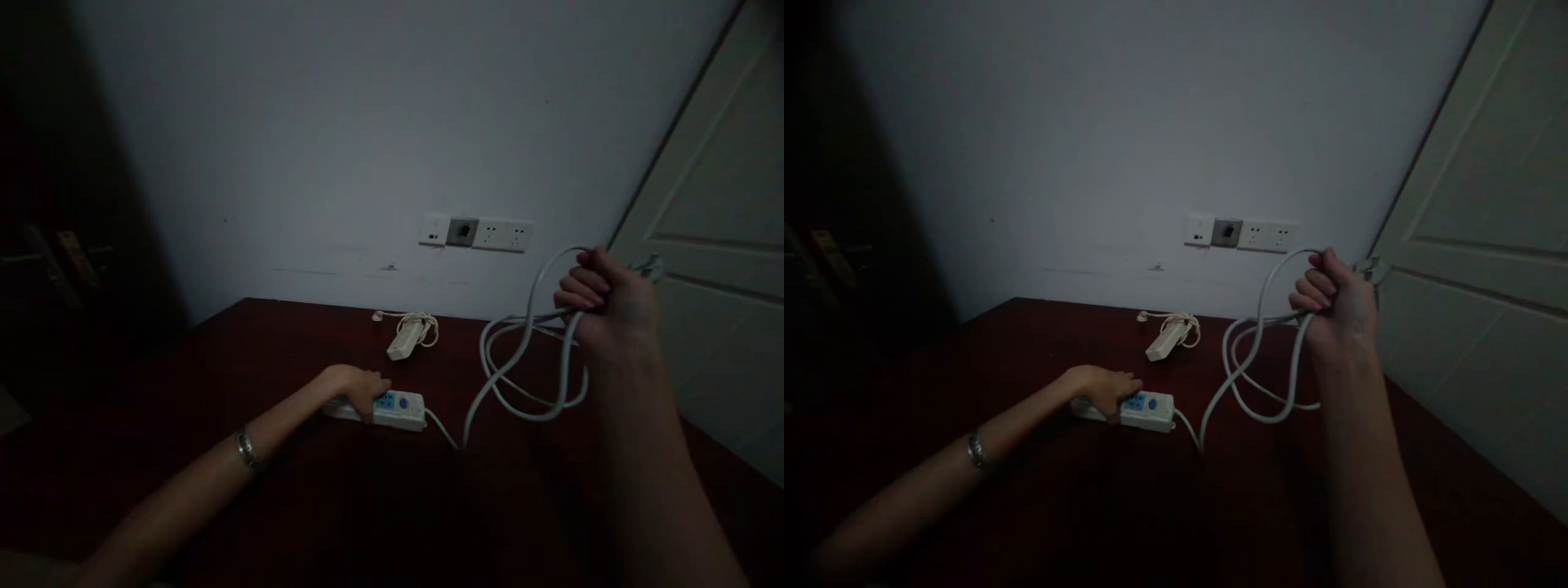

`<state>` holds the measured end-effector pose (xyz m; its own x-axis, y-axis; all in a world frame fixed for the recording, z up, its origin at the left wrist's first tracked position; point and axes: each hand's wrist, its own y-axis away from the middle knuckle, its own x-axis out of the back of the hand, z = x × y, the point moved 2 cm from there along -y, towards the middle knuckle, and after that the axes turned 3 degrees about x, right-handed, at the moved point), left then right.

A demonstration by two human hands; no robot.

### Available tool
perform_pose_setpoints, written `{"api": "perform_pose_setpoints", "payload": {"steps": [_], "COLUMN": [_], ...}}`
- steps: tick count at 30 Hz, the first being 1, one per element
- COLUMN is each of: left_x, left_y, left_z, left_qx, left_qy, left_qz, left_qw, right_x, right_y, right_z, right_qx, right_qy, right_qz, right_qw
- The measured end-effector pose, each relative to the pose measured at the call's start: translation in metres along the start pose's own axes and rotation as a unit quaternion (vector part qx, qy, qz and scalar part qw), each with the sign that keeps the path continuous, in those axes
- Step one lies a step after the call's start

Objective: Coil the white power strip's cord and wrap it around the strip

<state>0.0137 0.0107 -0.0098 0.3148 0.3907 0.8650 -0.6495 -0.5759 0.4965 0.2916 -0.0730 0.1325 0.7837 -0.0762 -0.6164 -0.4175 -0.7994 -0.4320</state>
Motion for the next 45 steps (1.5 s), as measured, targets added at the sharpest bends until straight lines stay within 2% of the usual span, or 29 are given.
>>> {"api": "perform_pose_setpoints", "payload": {"steps": [4, 6, 8, 10, 12, 15, 17, 18, 20, 23, 25, 27, 29, 32, 35, 37, 39, 42, 43, 45], "left_x": [0.004, 0.011, 0.023, 0.037, 0.049, 0.070, 0.083, 0.088, 0.095, 0.096, 0.094, 0.092, 0.090, 0.087, 0.084, 0.081, 0.077, 0.070, 0.067, 0.063], "left_y": [0.009, 0.019, 0.032, 0.044, 0.053, 0.061, 0.068, 0.071, 0.076, 0.078, 0.075, 0.068, 0.059, 0.048, 0.043, 0.042, 0.040, 0.031, 0.027, 0.020], "left_z": [0.000, 0.003, 0.011, 0.022, 0.035, 0.047, 0.047, 0.045, 0.039, 0.027, 0.021, 0.018, 0.019, 0.024, 0.032, 0.040, 0.048, 0.059, 0.063, 0.070], "left_qx": [0.007, -0.027, -0.094, -0.142, -0.177, -0.187, -0.174, -0.178, -0.205, -0.254, -0.273, -0.274, -0.257, -0.231, -0.267, -0.312, -0.321, -0.263, -0.250, -0.260], "left_qy": [-0.007, 0.025, 0.098, 0.194, 0.267, 0.315, 0.309, 0.299, 0.282, 0.288, 0.321, 0.368, 0.415, 0.480, 0.536, 0.549, 0.532, 0.497, 0.502, 0.535], "left_qz": [-0.023, 0.006, 0.098, 0.207, 0.266, 0.367, 0.447, 0.467, 0.458, 0.337, 0.253, 0.208, 0.182, 0.161, 0.149, 0.161, 0.208, 0.294, 0.302, 0.276], "left_qw": [1.000, 0.999, 0.986, 0.948, 0.909, 0.855, 0.821, 0.813, 0.817, 0.860, 0.871, 0.864, 0.854, 0.831, 0.786, 0.759, 0.756, 0.773, 0.771, 0.755], "right_x": [-0.016, -0.025, -0.034, -0.044, -0.055, -0.071, -0.079, -0.083, -0.087, -0.089, -0.089, -0.091, -0.092, -0.090, -0.078, -0.067, -0.059, -0.056, -0.058, -0.065], "right_y": [0.011, 0.016, 0.022, 0.027, 0.033, 0.043, 0.049, 0.052, 0.056, 0.061, 0.063, 0.065, 0.063, 0.054, 0.038, 0.027, 0.020, 0.016, 0.018, 0.022], "right_z": [-0.001, 0.002, 0.009, 0.020, 0.036, 0.060, 0.073, 0.078, 0.083, 0.084, 0.082, 0.078, 0.074, 0.066, 0.059, 0.056, 0.056, 0.060, 0.062, 0.068], "right_qx": [-0.045, -0.075, -0.102, -0.132, -0.170, -0.237, -0.269, -0.276, -0.270, -0.246, -0.234, -0.218, -0.177, -0.076, 0.038, 0.104, 0.148, 0.175, 0.174, 0.155], "right_qy": [0.014, 0.016, 0.018, 0.025, 0.035, 0.047, 0.063, 0.071, 0.086, 0.108, 0.123, 0.139, 0.163, 0.237, 0.337, 0.383, 0.409, 0.395, 0.376, 0.327], "right_qz": [-0.047, -0.074, -0.109, -0.154, -0.205, -0.284, -0.339, -0.365, -0.411, -0.455, -0.469, -0.463, -0.421, -0.321, -0.192, -0.109, -0.056, -0.032, -0.033, -0.043], "right_qw": [0.998, 0.994, 0.989, 0.979, 0.963, 0.928, 0.899, 0.886, 0.867, 0.849, 0.842, 0.848, 0.874, 0.914, 0.921, 0.912, 0.899, 0.901, 0.910, 0.931]}}
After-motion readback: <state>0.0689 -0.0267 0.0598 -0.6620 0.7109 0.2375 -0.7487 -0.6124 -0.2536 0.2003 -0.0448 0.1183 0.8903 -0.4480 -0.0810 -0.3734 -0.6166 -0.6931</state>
